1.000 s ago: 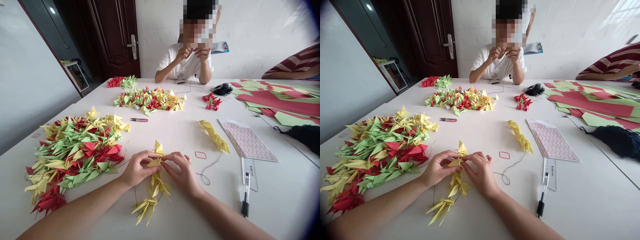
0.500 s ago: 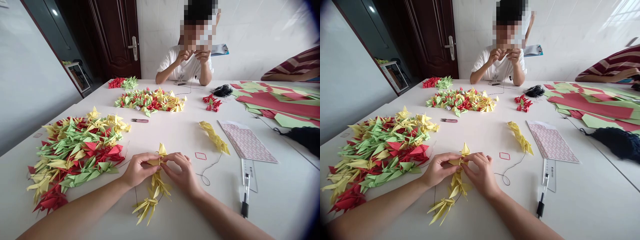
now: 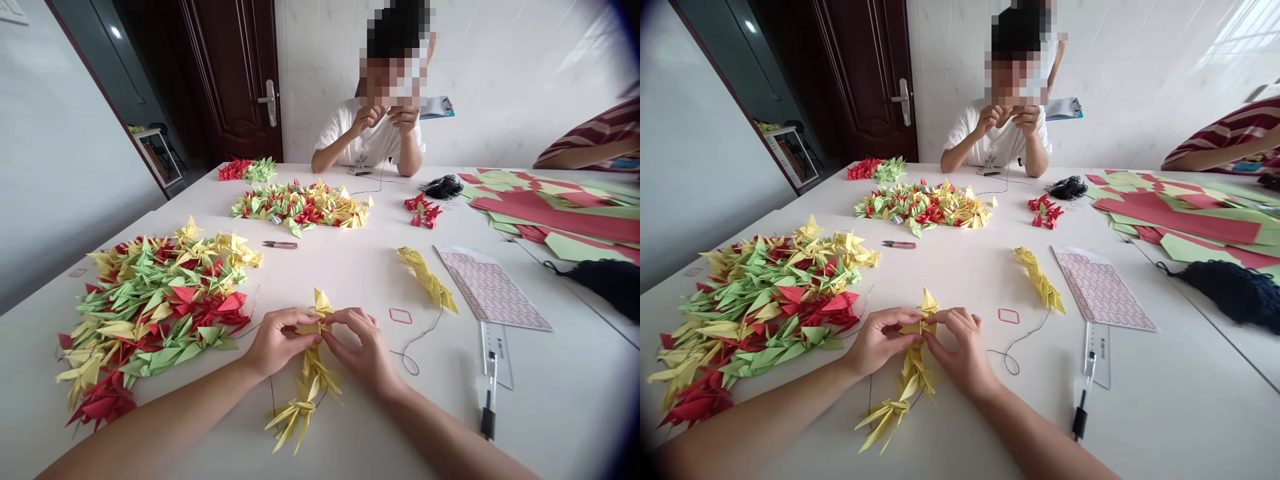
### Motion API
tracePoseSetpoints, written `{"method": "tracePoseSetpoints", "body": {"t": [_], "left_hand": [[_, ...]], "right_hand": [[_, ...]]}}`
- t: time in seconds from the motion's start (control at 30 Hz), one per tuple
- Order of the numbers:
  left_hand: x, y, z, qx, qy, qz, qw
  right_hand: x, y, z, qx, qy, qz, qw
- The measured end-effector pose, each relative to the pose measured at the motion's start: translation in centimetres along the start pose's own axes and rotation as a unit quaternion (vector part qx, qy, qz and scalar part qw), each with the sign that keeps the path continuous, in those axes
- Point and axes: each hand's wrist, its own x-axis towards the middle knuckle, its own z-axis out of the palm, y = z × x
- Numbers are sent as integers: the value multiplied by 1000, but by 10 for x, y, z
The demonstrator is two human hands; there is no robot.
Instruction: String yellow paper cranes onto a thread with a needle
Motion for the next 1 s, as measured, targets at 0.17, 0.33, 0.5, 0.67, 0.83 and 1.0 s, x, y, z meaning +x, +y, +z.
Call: {"method": "tracePoseSetpoints", "body": {"t": [0.17,0.33,0.5,0.67,0.83,1.0], "left_hand": [[1,3,1,-11,3,-2,1000],[0,3,0,-11,1,-18,1000],[-1,6,-1,24,-8,-30,999],[-1,10,-1,44,-6,-48,998],[0,7,0,20,10,-32,999],[1,5,0,17,10,-21,1000]], "right_hand": [[1,0,0,1,10,-26,1000],[1,0,0,7,13,-28,1000],[2,0,0,14,16,-20,1000],[2,-1,-1,16,14,-19,1000],[1,1,1,22,18,-24,999],[0,2,1,21,15,-22,999]]}}
